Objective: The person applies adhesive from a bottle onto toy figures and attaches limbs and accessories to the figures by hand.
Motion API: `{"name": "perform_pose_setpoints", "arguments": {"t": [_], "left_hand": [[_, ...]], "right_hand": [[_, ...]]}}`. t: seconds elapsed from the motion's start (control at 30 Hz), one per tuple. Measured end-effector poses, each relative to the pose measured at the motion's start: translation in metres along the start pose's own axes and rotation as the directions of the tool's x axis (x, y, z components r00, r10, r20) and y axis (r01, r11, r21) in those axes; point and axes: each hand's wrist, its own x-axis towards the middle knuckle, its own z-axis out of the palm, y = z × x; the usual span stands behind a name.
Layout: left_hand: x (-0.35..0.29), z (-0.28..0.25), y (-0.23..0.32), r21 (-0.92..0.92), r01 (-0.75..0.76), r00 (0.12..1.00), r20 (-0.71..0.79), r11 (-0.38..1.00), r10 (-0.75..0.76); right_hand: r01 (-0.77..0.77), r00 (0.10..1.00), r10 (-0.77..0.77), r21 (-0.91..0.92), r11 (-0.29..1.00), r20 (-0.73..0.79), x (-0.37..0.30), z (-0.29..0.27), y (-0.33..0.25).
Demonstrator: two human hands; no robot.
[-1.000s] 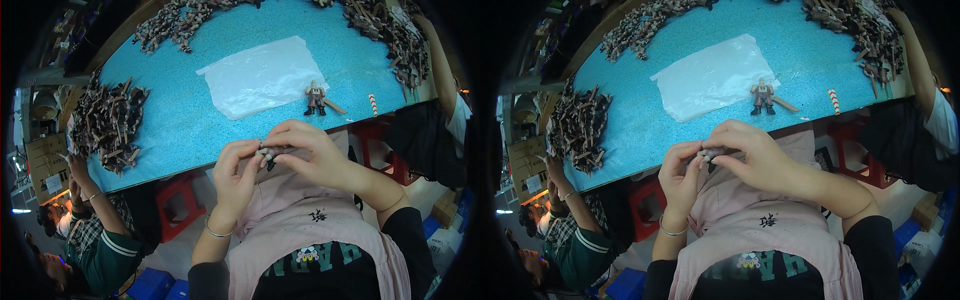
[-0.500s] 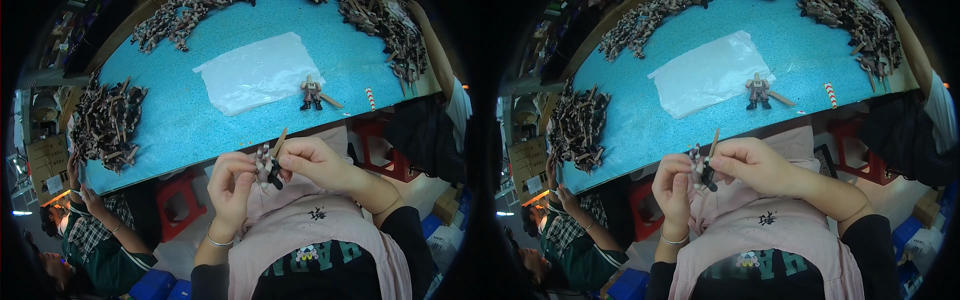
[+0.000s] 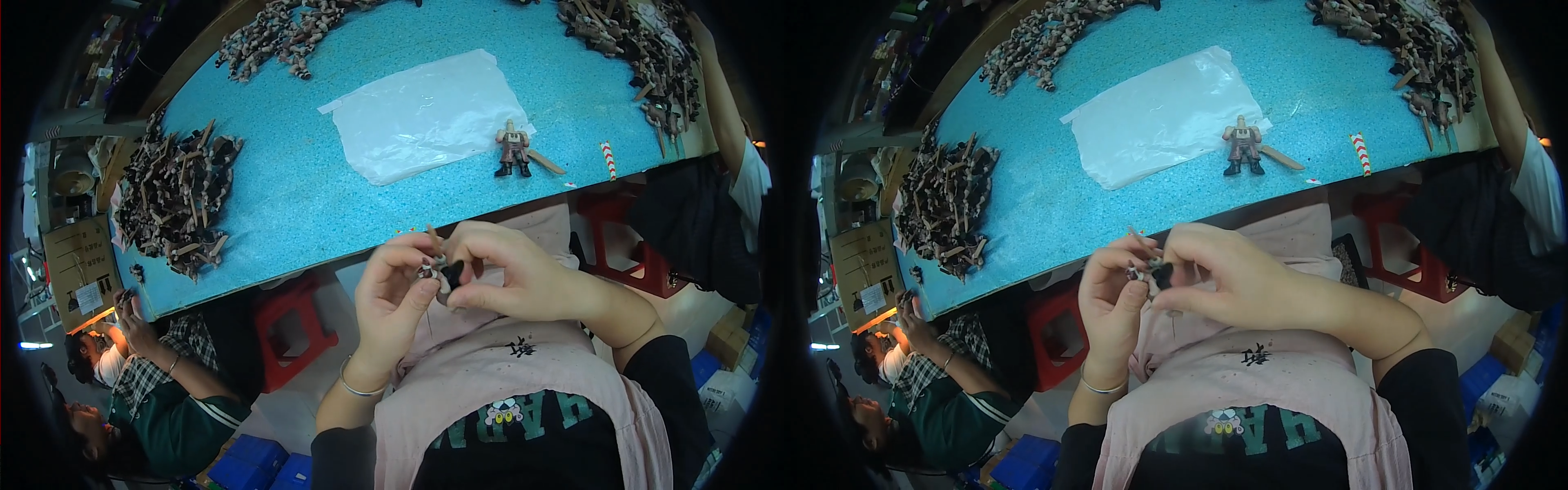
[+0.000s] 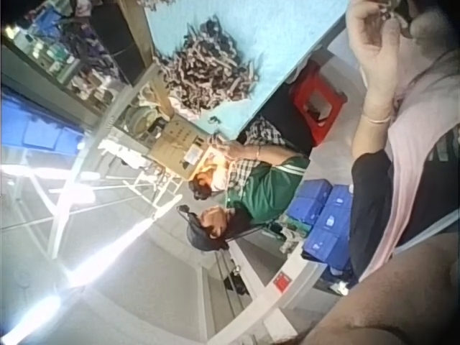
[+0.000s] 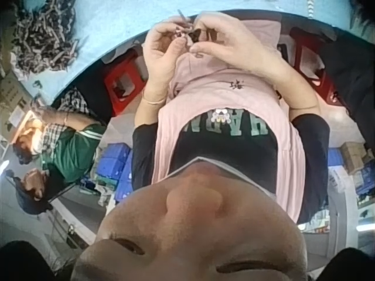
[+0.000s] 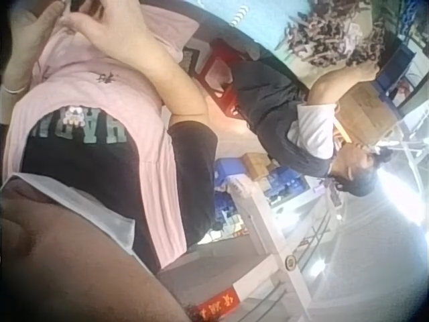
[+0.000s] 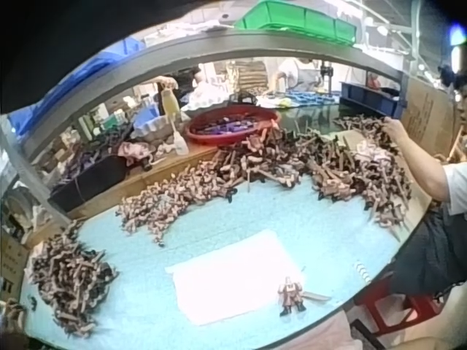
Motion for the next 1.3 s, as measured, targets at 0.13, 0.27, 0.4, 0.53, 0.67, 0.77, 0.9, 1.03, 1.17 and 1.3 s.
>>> {"name": "perform_pose_setpoints", "arguments": {"t": [0.13, 0.27, 0.4, 0.53, 0.67, 0.77, 0.9, 1.03, 1.17, 1.3], "left_hand": [[0.0, 0.007, 0.001, 0.107, -0.171, 0.978, -0.098, 0.979, 0.182], [0.005, -0.004, 0.015, 0.197, -0.056, 0.987, 0.159, 0.979, 0.024], [0.005, -0.006, 0.017, 0.121, 0.066, 0.979, 0.184, 0.991, -0.088], [0.006, -0.005, 0.013, 0.121, -0.007, 0.985, 0.171, 0.993, -0.014], [0.009, -0.005, 0.009, 0.222, -0.084, 0.989, 0.141, 0.971, 0.053], [0.008, -0.005, 0.011, 0.25, -0.095, 0.99, 0.126, 0.964, 0.065], [0.007, -0.01, 0.015, 0.29, -0.11, 0.992, 0.097, 0.951, 0.085], [0.009, -0.019, 0.017, 0.286, -0.108, 0.994, 0.048, 0.952, 0.098], [0.004, -0.031, 0.019, 0.308, -0.156, 0.987, 0.004, 0.938, 0.162], [0.003, -0.039, 0.021, 0.287, -0.153, 0.986, -0.023, 0.946, 0.166]], "right_hand": [[0.158, 0.978, -0.167, -0.077, 0.984, -0.122, 0.003, 0.003, -0.001], [0.154, 0.981, -0.158, -0.042, 0.987, -0.114, -0.001, 0.002, 0.0], [0.197, 0.956, -0.17, 0.092, 0.976, -0.237, -0.002, 0.013, 0.001], [0.235, 0.951, -0.234, -0.022, 0.972, -0.202, 0.0, 0.01, -0.001], [0.264, 0.948, -0.277, -0.103, 0.959, -0.155, 0.003, 0.007, 0.004], [0.255, 0.946, -0.27, -0.105, 0.961, -0.178, 0.003, 0.008, 0.003], [0.272, 0.944, -0.285, -0.097, 0.957, -0.167, 0.01, 0.001, -0.005], [0.25, 0.924, -0.327, -0.333, 0.909, -0.198, 0.031, -0.038, -0.013], [0.232, 0.889, -0.405, -0.556, 0.798, -0.211, 0.095, -0.081, -0.024], [0.251, 0.869, -0.491, -0.806, 0.536, -0.056, 0.178, -0.097, -0.034]]}}
